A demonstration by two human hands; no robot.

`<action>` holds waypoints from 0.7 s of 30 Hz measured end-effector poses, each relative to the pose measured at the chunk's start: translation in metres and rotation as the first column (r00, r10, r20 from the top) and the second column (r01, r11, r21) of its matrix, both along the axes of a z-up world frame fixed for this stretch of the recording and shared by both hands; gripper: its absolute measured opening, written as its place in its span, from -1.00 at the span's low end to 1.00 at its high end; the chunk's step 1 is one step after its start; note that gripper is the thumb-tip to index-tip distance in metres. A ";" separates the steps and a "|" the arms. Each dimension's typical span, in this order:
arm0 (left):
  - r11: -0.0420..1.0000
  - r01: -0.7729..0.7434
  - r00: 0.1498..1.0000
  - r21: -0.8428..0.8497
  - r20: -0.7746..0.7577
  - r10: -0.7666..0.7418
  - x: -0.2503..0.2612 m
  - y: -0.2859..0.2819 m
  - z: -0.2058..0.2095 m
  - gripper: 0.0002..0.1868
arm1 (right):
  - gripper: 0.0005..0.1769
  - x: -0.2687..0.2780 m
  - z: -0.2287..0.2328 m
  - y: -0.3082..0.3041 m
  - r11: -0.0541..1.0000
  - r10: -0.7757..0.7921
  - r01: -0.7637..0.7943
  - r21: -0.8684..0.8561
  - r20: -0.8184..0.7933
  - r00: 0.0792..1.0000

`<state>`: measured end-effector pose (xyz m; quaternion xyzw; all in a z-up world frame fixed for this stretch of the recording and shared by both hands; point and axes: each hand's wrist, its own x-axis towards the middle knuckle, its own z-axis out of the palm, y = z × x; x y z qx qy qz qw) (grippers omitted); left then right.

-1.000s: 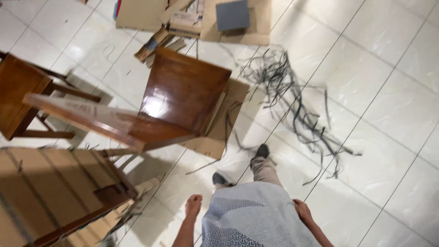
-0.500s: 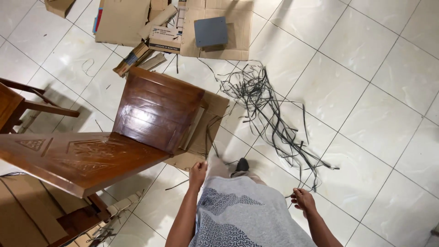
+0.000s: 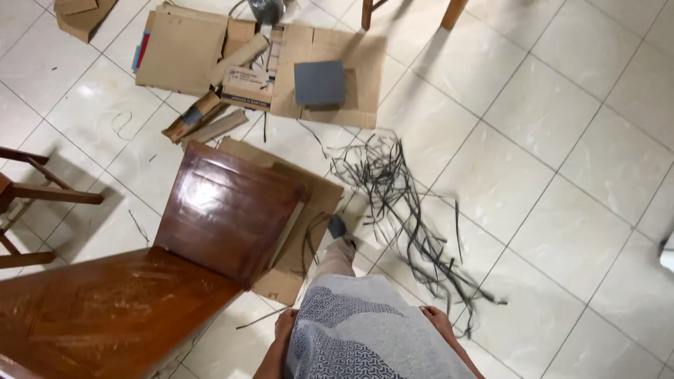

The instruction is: Wrapping wooden chair legs with cardboard and securing them with plastic straps.

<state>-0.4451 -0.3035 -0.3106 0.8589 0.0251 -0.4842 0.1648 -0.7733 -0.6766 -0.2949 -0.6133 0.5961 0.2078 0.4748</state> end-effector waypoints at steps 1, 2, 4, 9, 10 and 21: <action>1.000 -0.005 1.000 -0.004 0.000 0.005 0.019 -0.026 -0.012 -0.50 | -0.45 0.023 0.018 -0.019 1.000 0.005 -0.005 -0.004 0.000 1.000; 0.997 0.048 0.997 -0.067 0.057 -0.044 0.038 -0.048 -0.021 -0.52 | -0.49 0.045 0.037 -0.033 0.994 -0.105 0.102 0.040 0.057 0.993; 0.986 0.105 0.988 -0.132 0.126 -0.089 0.082 -0.096 -0.027 -0.54 | -0.53 0.088 0.067 -0.062 0.975 -0.215 0.206 0.086 0.118 0.970; 0.950 -0.009 0.969 -0.313 0.230 0.085 0.197 -0.207 0.011 -0.57 | -0.55 0.153 0.101 -0.122 0.852 -0.523 0.502 0.147 0.204 0.828; 0.951 -0.011 0.970 -0.311 0.229 0.086 0.212 -0.218 0.034 -0.57 | -0.55 0.157 0.102 -0.124 0.853 -0.522 0.501 0.148 0.202 0.829; 0.979 -0.196 0.966 -0.065 0.157 0.203 0.246 -0.218 0.033 -0.53 | -0.59 0.185 -0.033 -0.193 0.995 0.104 -0.103 -0.017 0.060 0.993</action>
